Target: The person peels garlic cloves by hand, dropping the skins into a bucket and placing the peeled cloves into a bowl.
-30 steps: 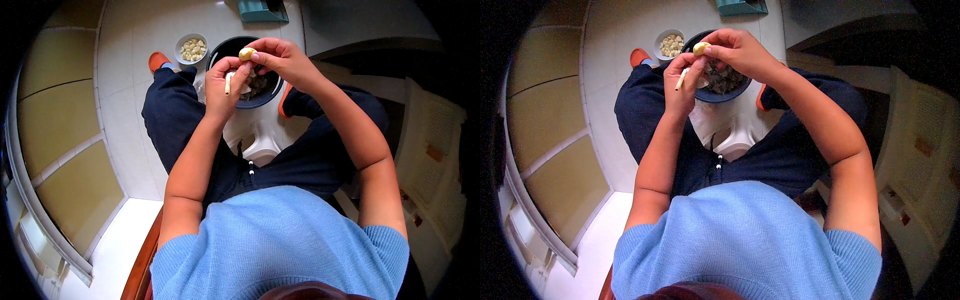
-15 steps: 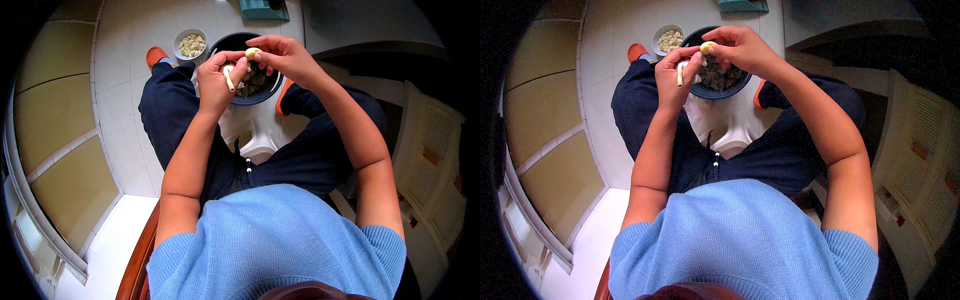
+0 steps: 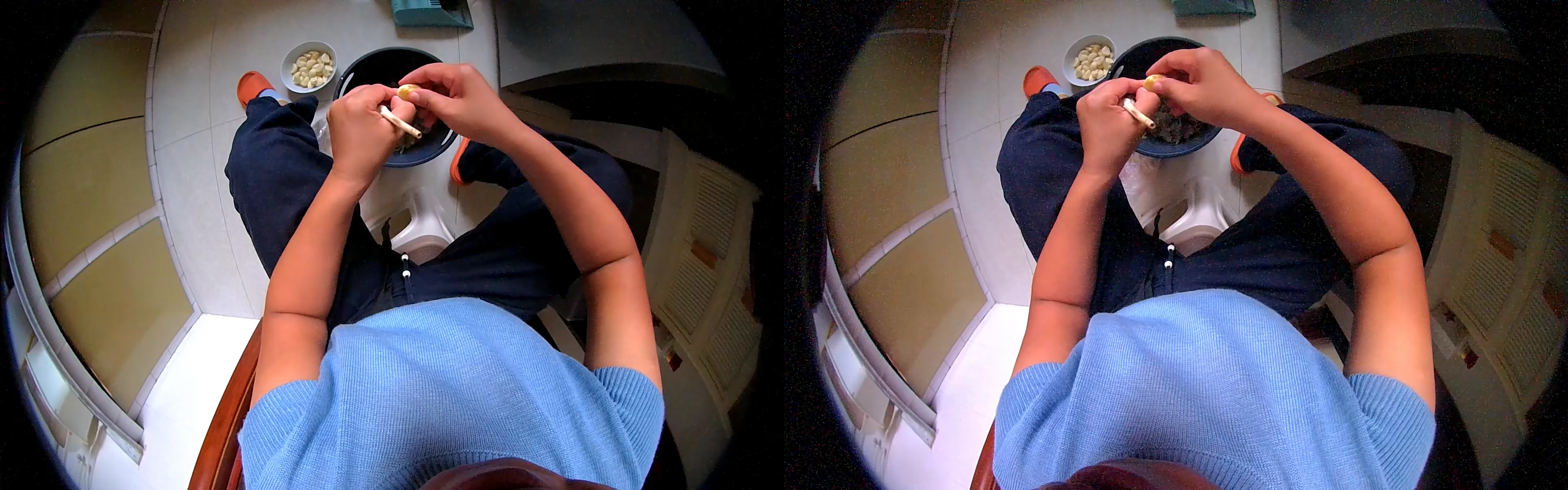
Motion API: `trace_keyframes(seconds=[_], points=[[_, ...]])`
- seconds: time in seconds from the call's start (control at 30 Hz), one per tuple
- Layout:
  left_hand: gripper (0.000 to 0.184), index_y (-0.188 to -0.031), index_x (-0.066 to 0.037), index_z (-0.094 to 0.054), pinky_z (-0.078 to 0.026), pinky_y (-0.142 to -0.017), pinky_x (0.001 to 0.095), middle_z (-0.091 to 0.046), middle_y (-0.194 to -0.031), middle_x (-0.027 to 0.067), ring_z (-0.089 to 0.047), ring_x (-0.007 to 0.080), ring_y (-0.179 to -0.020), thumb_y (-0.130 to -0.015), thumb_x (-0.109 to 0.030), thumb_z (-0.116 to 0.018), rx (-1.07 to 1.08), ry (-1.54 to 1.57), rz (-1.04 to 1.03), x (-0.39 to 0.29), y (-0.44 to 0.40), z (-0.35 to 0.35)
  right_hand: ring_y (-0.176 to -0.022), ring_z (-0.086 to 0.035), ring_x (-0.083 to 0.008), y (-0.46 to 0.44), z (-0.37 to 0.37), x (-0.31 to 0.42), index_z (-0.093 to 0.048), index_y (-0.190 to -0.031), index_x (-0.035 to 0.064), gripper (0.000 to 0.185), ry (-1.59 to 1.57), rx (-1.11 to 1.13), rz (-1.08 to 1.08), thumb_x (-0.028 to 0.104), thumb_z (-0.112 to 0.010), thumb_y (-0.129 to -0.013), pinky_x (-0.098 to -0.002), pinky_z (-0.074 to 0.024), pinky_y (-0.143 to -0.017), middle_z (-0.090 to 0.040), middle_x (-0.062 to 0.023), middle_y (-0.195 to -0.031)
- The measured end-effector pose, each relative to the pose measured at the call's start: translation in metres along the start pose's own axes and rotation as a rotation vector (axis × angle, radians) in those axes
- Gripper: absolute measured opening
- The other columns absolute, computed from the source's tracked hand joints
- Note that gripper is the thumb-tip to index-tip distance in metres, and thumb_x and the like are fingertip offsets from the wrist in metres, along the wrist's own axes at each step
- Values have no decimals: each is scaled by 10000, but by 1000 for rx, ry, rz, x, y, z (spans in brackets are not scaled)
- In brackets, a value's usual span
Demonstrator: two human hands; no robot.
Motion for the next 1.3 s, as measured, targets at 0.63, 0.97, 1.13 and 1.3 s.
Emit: trace_keyframes(seconds=[0.63, 0.97, 1.13, 1.3], points=[[162, -801, 0, -668, -471, -586, 245, -633, -685, 99, -598, 129, -615, -746, -149, -641, 79, 256, 149, 21, -4, -1, -810, -587, -105, -4, 10, -6, -550, -1137, 21, 266, -436, 31, -103, 124, -520, -893, -234, -496, -784, -601, -57, -954], [170, -823, 7, -673, -474, -598, 235, -642, -726, 96, -601, 122, -633, -746, -144, -658, 98, 324, 178, 18, -3, -2, -777, -574, -85, -2, 9, 2, -576, -1101, 20, 260, -220, 3, -44, 163, -547, -887, -221, -490, -737, -611, -45, -916], [170, -813, 2, -676, -473, -597, 244, -634, -709, 101, -603, 145, -626, -740, -151, -660, 112, 311, 158, 21, -3, -5, -665, -552, -83, -1, 12, 13, -600, -1002, -19, 189, -42, -63, 114, 93, -545, -860, -226, -476, -624, -611, -38, -774], [142, -776, 1, -665, -462, -580, 276, -609, -665, 110, -587, 193, -598, -715, -127, -650, 68, 219, 49, 12, -5, -1, -658, -557, -84, -1, 12, 12, -600, -994, -32, 188, 23, -93, 147, 79, -544, -854, -227, -475, -622, -616, -46, -772]])
Point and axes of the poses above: each hand's wrist, its own y-axis away from the middle knuckle, its own z-axis out of the back of the hand, x = y × z, the point moved 8 cm from there along -y, towards the middle knuckle
